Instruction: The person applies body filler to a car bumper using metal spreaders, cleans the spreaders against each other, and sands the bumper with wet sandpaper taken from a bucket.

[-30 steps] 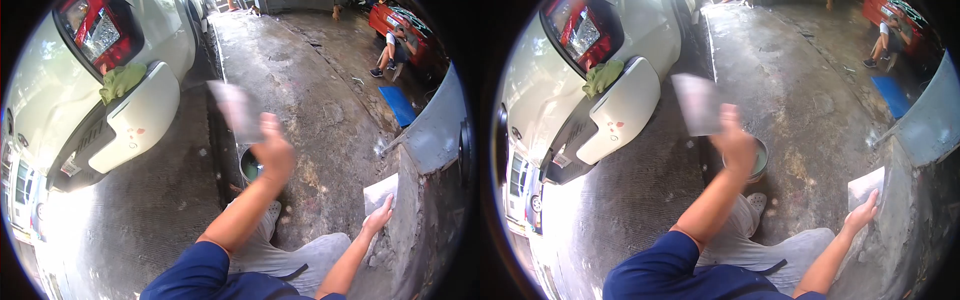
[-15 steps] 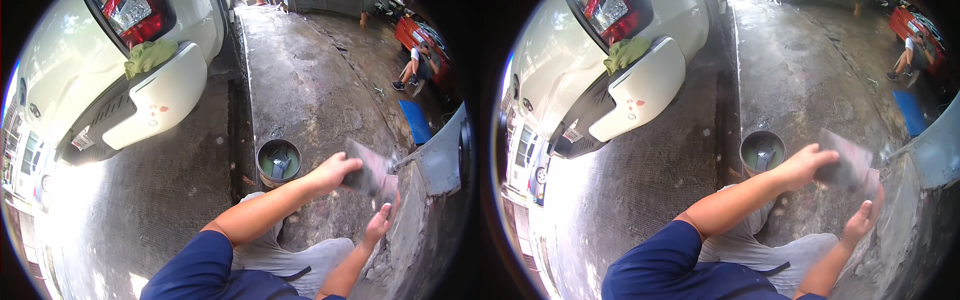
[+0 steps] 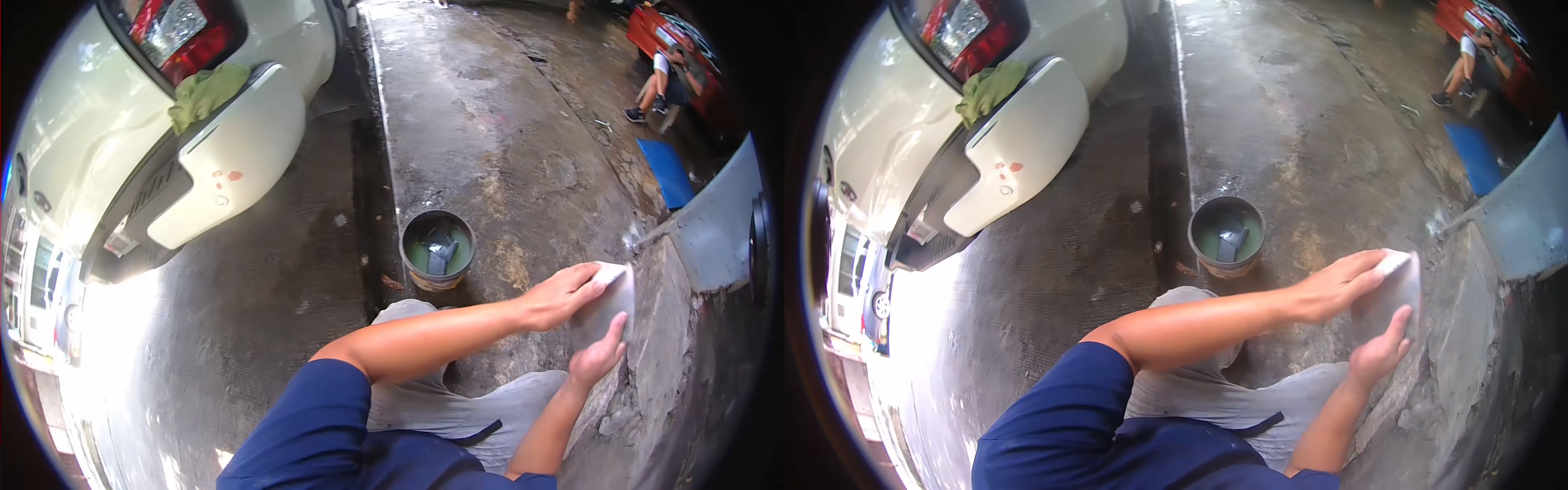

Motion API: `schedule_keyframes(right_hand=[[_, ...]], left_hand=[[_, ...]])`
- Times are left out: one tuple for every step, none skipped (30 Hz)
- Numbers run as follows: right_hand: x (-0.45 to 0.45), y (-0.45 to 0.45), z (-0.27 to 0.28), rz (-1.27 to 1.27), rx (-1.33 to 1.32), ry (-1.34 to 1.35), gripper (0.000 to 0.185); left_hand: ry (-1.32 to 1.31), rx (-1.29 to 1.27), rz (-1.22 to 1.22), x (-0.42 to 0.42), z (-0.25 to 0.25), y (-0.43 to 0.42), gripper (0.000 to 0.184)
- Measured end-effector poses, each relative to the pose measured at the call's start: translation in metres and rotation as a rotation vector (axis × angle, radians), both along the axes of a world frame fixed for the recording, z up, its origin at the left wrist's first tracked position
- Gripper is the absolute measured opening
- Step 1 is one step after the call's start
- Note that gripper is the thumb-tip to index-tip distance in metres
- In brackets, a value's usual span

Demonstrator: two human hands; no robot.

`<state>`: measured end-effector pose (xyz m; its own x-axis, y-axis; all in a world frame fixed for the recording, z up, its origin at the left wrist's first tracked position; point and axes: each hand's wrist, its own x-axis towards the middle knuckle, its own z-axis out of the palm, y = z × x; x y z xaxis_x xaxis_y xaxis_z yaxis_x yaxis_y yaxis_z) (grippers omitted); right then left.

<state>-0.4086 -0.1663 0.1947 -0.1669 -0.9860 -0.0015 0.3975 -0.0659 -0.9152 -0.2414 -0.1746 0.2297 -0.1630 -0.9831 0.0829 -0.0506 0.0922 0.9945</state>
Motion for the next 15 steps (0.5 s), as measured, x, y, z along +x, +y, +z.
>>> schedule_keyframes(right_hand=[[-0.006,-0.004,0.010,0.074,0.052,0.049,0.047],[-0.011,-0.008,0.019,0.141,0.101,0.097,0.046],[-0.009,-0.006,0.020,0.115,-0.148,0.393,0.045],[-0.003,0.002,0.024,0.092,-0.386,0.699,0.043],[0.003,0.010,0.033,0.148,-0.623,0.827,0.042],[0.010,0.017,0.041,0.214,-0.855,0.949,0.041],[0.016,0.018,0.038,0.204,-0.897,0.945,0.038],[0.016,0.009,0.029,0.129,-0.757,0.933,0.037],[0.016,-0.004,0.016,0.054,-0.613,0.917,0.036],[0.013,-0.014,0.006,-0.027,-0.472,0.899,0.035],[0.012,-0.021,0.006,-0.005,-0.299,0.691,0.035],[0.010,-0.016,0.005,-0.027,-0.371,0.785,0.034],[0.017,-0.006,0.017,0.003,-0.566,0.878,0.033],[0.023,0.004,0.027,0.039,-0.749,0.974,0.032],[0.026,0.003,0.025,0.020,-0.675,0.946,0.031]], left_hand=[[0.037,0.070,-0.117,0.007,0.023,0.006,0.076],[0.070,0.133,-0.242,0.015,0.039,0.009,0.079],[0.025,0.172,-0.284,0.019,0.043,0.008,0.078],[-0.097,0.045,-0.145,0.012,0.025,0.006,0.073],[-0.175,0.082,-0.098,0.007,0.008,0.003,0.074],[-0.258,0.121,-0.047,0.005,0.005,0.005,0.077],[-0.244,0.062,-0.032,0.001,0.000,0.005,0.076],[-0.230,0.007,-0.013,-0.002,-0.005,0.007,0.076],[-0.214,-0.045,0.004,-0.006,-0.009,0.010,0.075],[-0.210,-0.050,0.006,-0.008,-0.011,0.012,0.074],[-0.205,-0.059,0.006,-0.009,-0.011,0.013,0.074],[-0.198,-0.069,0.000,-0.009,-0.011,0.013,0.073],[-0.196,0.008,0.029,-0.006,-0.009,0.009,0.064],[-0.196,0.093,0.052,-0.003,-0.008,0.005,0.055],[-0.193,0.093,0.045,-0.002,-0.014,0.003,0.055]])
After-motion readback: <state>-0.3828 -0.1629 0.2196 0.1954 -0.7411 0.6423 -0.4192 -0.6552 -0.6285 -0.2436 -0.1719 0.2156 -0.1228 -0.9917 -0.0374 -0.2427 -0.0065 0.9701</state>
